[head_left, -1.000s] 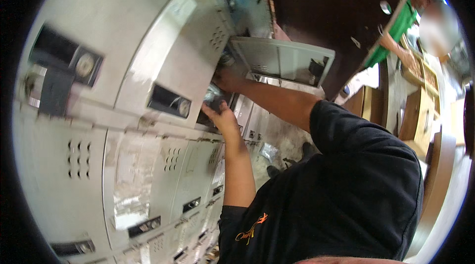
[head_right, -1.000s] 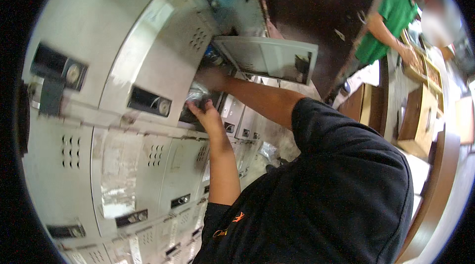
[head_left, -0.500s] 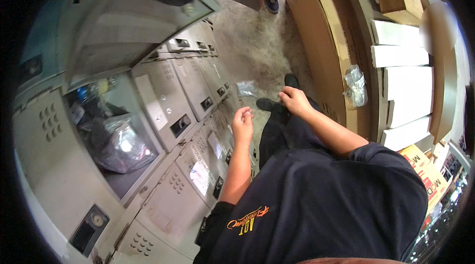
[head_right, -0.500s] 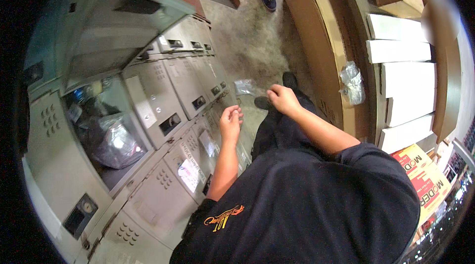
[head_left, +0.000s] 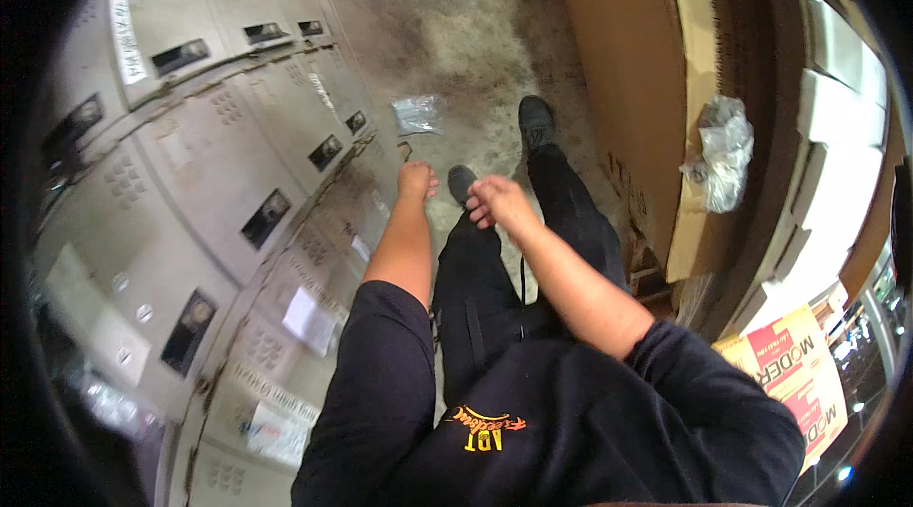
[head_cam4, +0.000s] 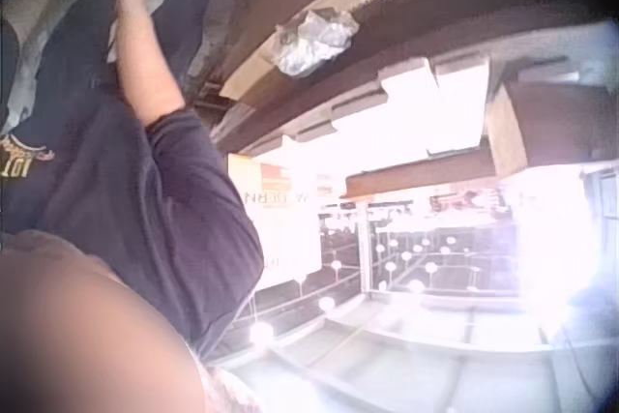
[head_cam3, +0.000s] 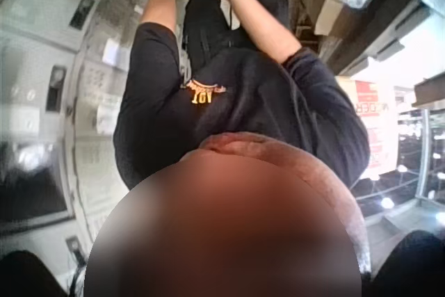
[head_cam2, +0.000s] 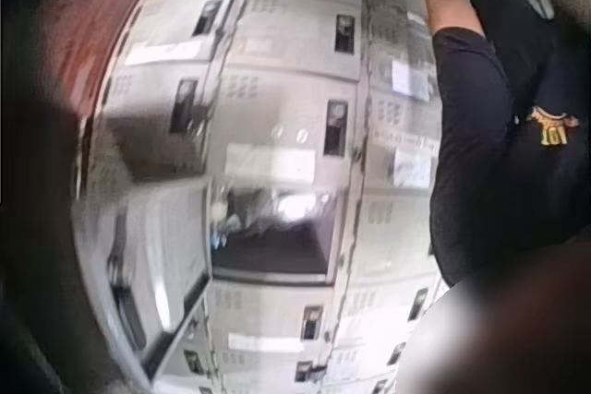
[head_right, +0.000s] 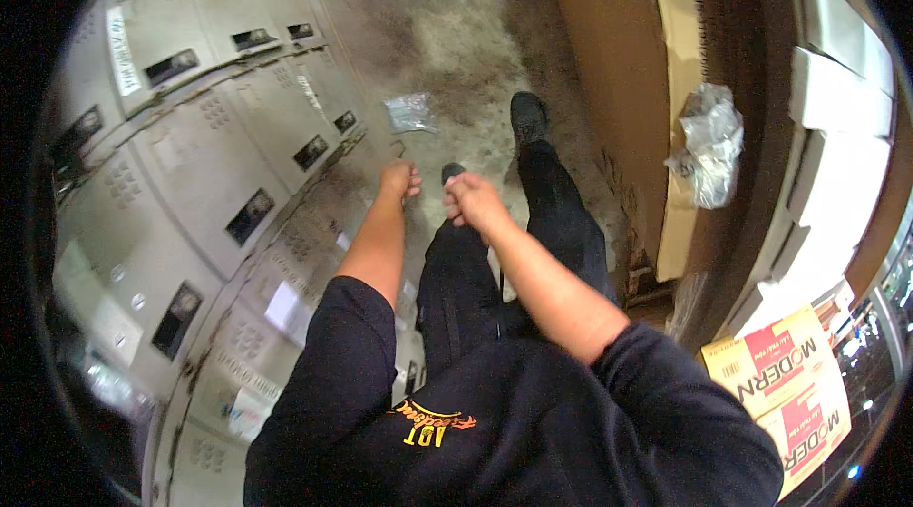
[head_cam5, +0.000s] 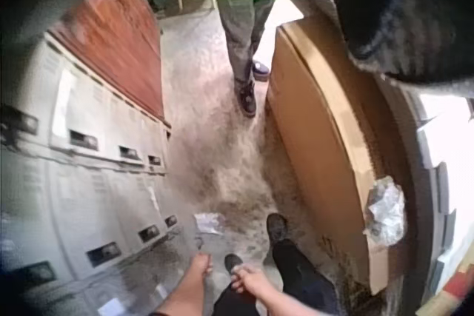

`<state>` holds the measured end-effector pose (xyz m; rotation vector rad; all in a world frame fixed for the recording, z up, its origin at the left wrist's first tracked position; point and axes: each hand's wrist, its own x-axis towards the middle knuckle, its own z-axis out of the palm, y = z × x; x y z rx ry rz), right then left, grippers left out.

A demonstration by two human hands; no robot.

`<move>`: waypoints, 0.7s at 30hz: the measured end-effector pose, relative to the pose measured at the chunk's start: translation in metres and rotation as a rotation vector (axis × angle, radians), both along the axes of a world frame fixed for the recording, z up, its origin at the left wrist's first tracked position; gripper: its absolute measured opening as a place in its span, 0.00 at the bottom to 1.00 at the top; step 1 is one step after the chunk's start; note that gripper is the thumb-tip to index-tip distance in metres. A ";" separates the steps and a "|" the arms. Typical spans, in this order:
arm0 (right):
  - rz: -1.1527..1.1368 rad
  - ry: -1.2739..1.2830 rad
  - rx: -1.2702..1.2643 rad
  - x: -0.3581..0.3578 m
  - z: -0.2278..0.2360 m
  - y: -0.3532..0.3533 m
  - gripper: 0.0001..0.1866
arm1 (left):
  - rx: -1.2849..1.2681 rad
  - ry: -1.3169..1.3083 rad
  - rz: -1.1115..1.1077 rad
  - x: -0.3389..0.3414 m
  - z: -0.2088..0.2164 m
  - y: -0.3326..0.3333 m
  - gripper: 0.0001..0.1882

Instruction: The person walks through a warehouse and opens several small metal lockers. They remove multiple plastic-wrapped packages from the lockers and place them on a nearby table.

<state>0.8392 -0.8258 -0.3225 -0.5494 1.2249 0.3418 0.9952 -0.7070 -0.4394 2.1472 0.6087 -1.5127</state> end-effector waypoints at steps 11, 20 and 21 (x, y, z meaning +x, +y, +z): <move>0.113 -0.028 0.012 -0.073 -0.058 0.094 0.10 | 0.255 -0.398 -0.593 -0.005 -0.274 0.017 0.30; 0.232 0.059 -0.135 -0.095 -0.095 0.077 0.09 | 0.318 -0.318 -0.642 0.014 -0.349 -0.003 0.36; 0.218 0.047 -0.126 -0.094 -0.094 0.076 0.09 | 0.254 -0.344 -0.642 0.020 -0.349 0.000 0.33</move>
